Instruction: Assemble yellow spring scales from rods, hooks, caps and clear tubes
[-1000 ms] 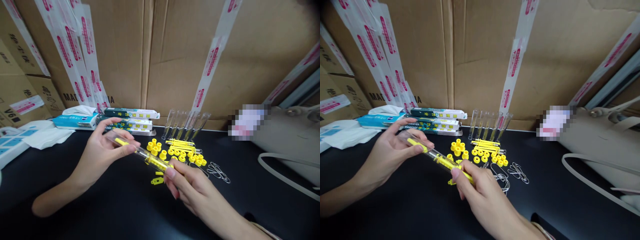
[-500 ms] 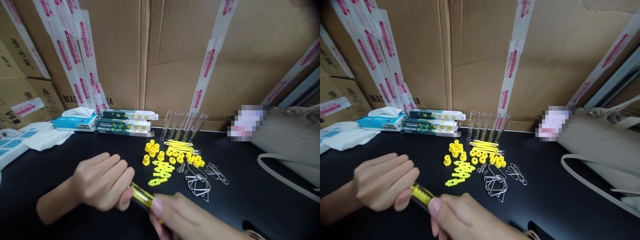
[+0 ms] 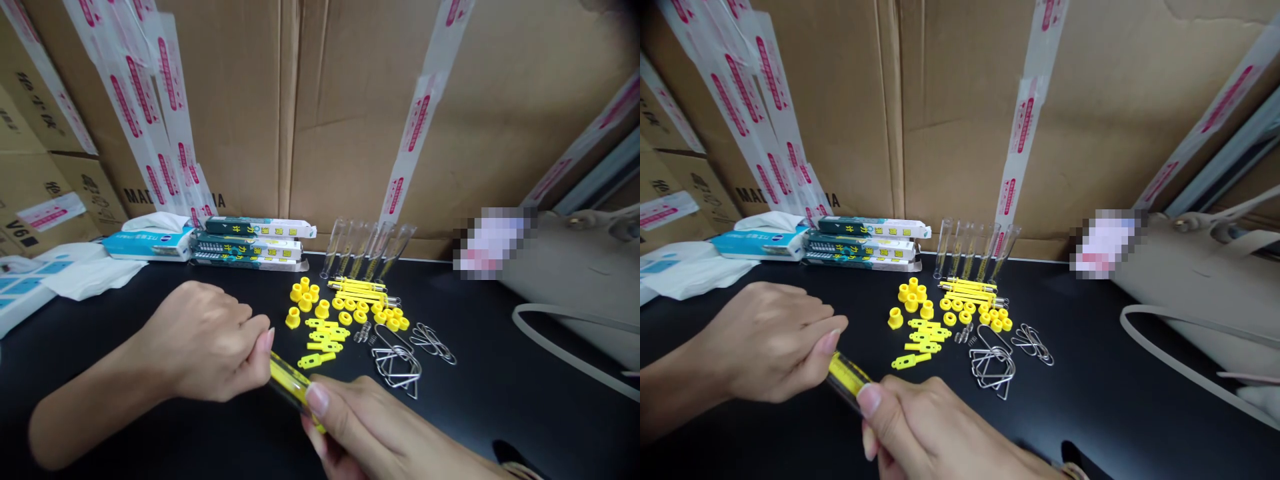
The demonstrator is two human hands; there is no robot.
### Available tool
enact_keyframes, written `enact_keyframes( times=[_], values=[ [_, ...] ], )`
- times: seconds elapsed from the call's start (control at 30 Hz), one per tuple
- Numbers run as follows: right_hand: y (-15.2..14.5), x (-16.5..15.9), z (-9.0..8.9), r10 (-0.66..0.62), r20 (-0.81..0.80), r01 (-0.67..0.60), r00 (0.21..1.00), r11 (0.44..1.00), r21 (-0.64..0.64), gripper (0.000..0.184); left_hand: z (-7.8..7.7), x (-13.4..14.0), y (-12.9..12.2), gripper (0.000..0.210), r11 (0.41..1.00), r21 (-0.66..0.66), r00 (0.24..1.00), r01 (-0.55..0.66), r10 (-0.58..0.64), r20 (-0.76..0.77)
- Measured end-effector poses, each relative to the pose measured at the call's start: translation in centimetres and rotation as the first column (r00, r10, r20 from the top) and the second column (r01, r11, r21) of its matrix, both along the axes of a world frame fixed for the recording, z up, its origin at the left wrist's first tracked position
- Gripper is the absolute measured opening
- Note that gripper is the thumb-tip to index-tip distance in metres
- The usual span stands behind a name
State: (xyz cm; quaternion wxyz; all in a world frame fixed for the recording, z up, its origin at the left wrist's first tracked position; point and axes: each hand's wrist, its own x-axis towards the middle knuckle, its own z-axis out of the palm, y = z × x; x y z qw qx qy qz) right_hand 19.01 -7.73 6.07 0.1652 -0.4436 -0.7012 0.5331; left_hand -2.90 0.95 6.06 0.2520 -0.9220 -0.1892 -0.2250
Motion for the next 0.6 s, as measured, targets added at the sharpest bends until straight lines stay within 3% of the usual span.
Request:
enact_keyframes(
  times=[0.17,0.4,0.5,0.6],
  values=[
    [0.1,-0.2,0.0,-0.025,-0.054,0.019,0.998,0.994,-0.106,0.059,0.0,-0.2,-0.2,0.047,0.991,-0.124,0.998,-0.047,0.040,-0.056],
    [0.7,0.3,-0.9,-0.010,-0.162,-0.034,0.987,0.964,-0.264,0.055,0.1,0.1,-0.4,0.055,0.984,-0.128,0.980,-0.121,0.097,-0.173],
    [1.2,0.2,-1.4,0.102,-0.230,-0.167,0.968,0.943,-0.287,0.038,-0.2,-0.1,0.1,0.044,0.999,-0.020,0.997,0.040,-0.041,-0.060],
    [1.4,-0.5,-2.7,0.150,-0.274,-0.251,0.950,0.889,-0.382,0.019,-0.5,-0.7,0.3,0.032,0.950,0.148,0.959,0.276,-0.282,0.024]
  ],
)
